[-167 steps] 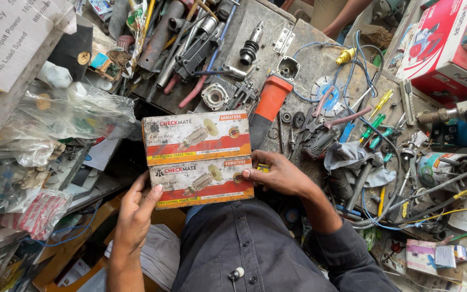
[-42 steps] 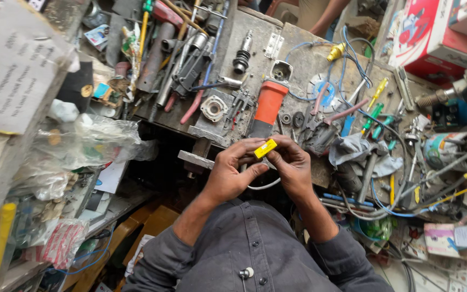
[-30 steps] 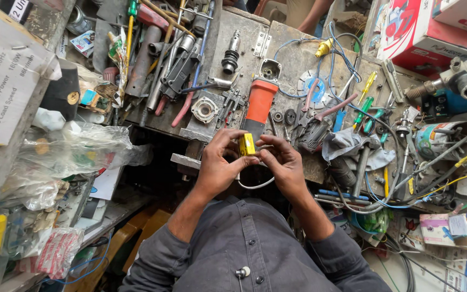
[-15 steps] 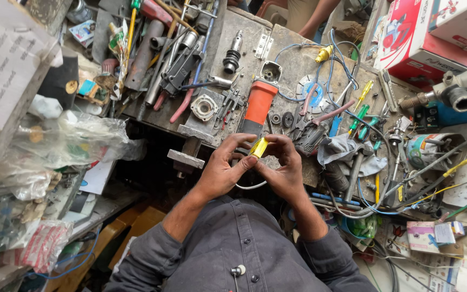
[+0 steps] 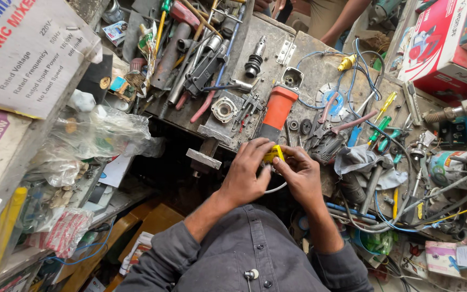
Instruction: The person works at a cluttered workbench repairing an angle grinder. They pick up and set down small metal parts, use a hammer and pliers on components, open a cardboard box of spare parts, handle a yellow switch component, and fit a round part onto the grinder body.
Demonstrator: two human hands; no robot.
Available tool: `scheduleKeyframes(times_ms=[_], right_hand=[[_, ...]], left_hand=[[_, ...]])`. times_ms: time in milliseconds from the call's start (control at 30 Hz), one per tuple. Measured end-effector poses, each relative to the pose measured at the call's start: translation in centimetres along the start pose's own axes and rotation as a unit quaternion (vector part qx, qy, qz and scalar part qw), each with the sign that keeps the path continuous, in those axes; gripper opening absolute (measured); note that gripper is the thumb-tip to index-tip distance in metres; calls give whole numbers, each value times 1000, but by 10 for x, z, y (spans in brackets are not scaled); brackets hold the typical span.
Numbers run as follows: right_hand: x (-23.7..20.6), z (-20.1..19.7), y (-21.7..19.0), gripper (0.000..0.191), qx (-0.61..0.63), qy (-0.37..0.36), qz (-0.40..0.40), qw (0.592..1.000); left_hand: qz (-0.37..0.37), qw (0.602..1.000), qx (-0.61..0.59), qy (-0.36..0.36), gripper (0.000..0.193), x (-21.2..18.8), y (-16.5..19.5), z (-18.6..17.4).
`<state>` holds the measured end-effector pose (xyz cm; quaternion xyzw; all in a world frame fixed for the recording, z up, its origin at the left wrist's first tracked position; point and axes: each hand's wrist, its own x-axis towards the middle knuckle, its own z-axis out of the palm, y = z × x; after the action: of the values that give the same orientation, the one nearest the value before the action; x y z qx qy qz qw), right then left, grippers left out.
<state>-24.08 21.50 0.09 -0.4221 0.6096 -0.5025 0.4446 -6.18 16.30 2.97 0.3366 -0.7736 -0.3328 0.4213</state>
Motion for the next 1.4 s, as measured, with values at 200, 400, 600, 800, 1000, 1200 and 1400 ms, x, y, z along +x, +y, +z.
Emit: scheduleKeyframes(times_ms=[200,400,600,800,1000,1200,1400], right_hand=[[-3,-1,10,34,35,-78,31,996],[2,-14,9,34,82,-86,84,989],[4,-21,9,36,31,-114,79,990],[-8,-25,34,27,5,-98,125,987],[-21,-24,66,20,-56,-30,130,989],[-15,-36,54,36,9,-70,61,996],[-11,-35,52,37,158,-80,106,978]], left_hand=[[28,995,81,-46,54,0,-1,-2],[26,996,59,-53,55,-7,-11,7],[101,976,172,-83,48,-12,-11,17],[141,949,249,-134,47,-25,-13,29],[119,950,235,-167,46,-32,-10,40],[-22,990,45,-130,57,-18,-10,36],[-137,979,-119,-91,51,-8,-6,31]])
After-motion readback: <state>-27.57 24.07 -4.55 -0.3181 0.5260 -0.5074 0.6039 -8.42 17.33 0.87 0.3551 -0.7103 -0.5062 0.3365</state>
